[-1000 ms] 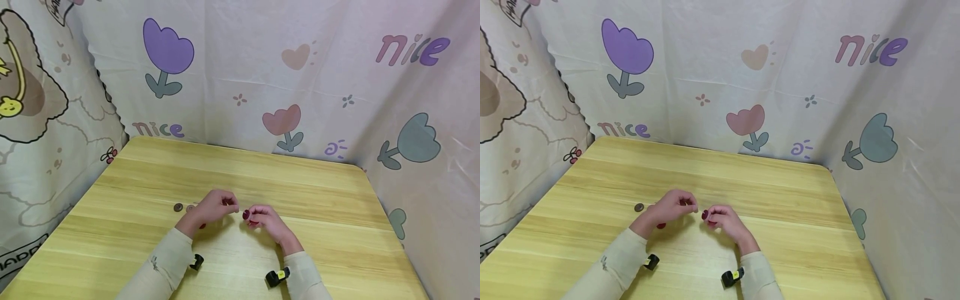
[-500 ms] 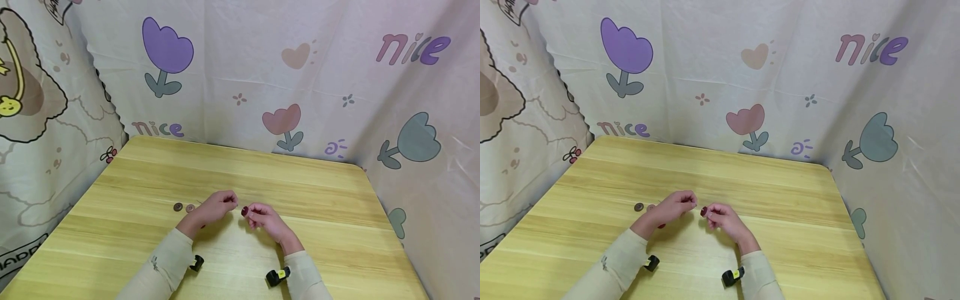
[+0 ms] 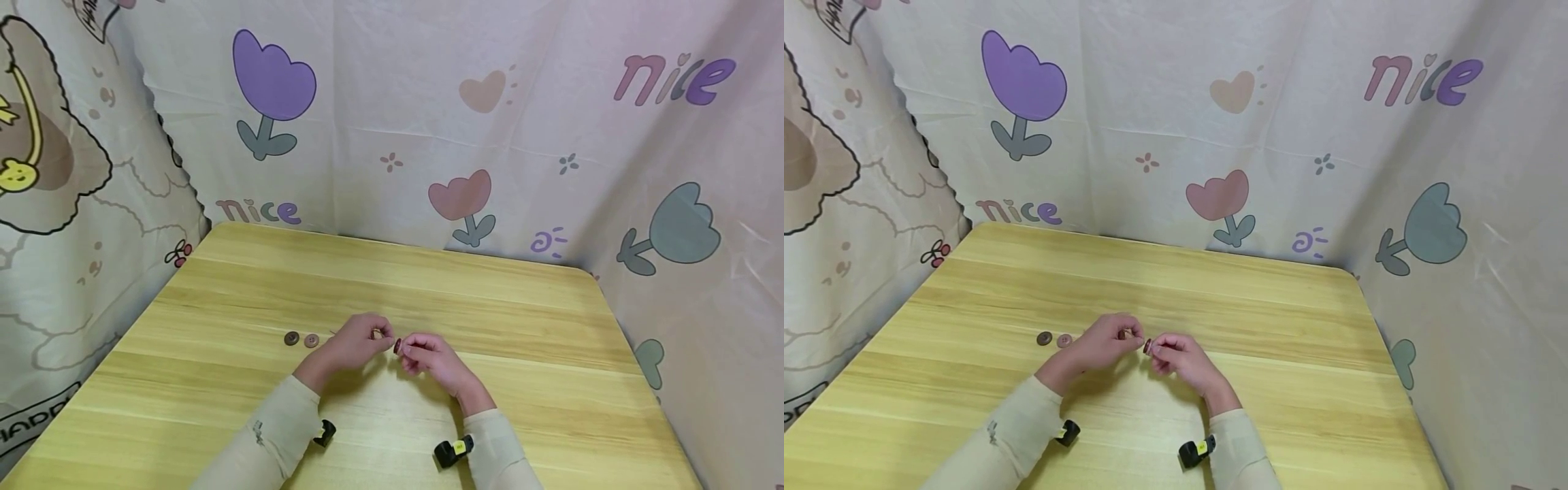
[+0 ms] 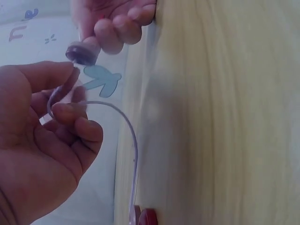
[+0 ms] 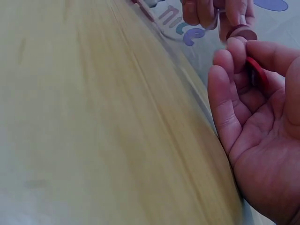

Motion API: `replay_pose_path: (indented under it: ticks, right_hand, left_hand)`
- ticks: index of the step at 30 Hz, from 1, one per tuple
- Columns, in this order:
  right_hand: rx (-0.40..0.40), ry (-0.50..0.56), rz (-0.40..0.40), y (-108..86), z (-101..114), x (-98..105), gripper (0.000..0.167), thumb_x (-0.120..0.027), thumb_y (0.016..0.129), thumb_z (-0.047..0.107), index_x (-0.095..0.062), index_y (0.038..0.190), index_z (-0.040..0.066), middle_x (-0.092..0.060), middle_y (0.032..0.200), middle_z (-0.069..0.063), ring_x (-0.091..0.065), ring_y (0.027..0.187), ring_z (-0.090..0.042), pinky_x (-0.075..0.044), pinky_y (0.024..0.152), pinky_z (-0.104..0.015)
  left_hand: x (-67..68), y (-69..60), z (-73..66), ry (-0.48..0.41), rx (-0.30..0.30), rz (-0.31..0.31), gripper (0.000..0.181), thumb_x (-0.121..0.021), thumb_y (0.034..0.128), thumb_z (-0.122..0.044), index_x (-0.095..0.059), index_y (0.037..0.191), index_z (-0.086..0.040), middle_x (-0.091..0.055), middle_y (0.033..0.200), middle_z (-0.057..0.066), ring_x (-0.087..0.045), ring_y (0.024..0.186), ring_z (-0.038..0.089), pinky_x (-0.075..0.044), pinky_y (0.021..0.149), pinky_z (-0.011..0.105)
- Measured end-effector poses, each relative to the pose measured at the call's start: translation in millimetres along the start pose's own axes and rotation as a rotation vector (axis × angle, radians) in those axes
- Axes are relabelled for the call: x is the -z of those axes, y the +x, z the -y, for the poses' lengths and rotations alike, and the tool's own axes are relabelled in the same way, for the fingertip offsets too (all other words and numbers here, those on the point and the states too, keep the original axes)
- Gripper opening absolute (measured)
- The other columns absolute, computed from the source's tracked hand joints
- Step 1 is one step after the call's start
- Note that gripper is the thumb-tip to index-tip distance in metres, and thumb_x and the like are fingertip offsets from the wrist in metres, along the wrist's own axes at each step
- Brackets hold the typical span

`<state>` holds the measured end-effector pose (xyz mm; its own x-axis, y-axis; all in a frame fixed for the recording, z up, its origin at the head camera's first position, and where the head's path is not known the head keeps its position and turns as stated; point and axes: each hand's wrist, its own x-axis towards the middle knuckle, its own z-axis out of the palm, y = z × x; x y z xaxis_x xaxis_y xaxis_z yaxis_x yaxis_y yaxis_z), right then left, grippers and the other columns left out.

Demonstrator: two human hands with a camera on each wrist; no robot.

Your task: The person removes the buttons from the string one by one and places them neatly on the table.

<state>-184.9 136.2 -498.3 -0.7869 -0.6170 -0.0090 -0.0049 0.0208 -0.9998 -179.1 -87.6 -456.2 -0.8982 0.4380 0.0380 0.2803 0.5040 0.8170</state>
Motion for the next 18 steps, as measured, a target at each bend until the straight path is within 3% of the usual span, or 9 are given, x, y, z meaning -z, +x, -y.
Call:
replay_pose_path:
  ticks: [2, 9, 18]
  right_hand:
    - [-0.013, 0.010, -0.004, 0.3, 0, -1, 0.028, -0.053, 0.103, 0.014, -0.061, 0.102, -0.013, -0.063, 0.088, -0.013, -0.062, 0.079, -0.020, -0.054, 0.072, -0.033]
    - [-0.014, 0.019, -0.001, 1.3, 0, 0, 0.027, -0.051, 0.103, 0.011, -0.059, 0.100, -0.014, -0.062, 0.086, -0.011, -0.061, 0.078, -0.020, -0.054, 0.071, -0.032]
    - [-0.020, 0.023, 0.003, 2.0, -2, 0, 0.029, -0.048, 0.103, 0.011, -0.053, 0.100, -0.018, -0.059, 0.082, -0.009, -0.058, 0.074, -0.020, -0.054, 0.070, -0.032]
  left_hand:
    - [-2.3, 0.1, -1.7, 0.025, 0.000, 0.008, 0.013, -0.059, 0.0995, -0.015, -0.065, 0.088, -0.016, -0.060, 0.092, -0.005, -0.052, 0.071, 0.015, -0.046, 0.065, 0.035]
    - [-10.8, 1.5, -1.8, 0.050, -0.024, 0.016, 0.014, -0.051, 0.1013, -0.013, -0.057, 0.088, -0.014, -0.054, 0.076, -0.002, -0.050, 0.071, 0.016, -0.043, 0.064, 0.032]
    - [-8.3, -0.3, -5.0, 0.039, 0.073, 0.006, 0.008, -0.061, 0.0953, -0.022, -0.068, 0.095, -0.019, -0.046, 0.063, -0.003, -0.040, 0.053, 0.012, -0.034, 0.050, 0.028]
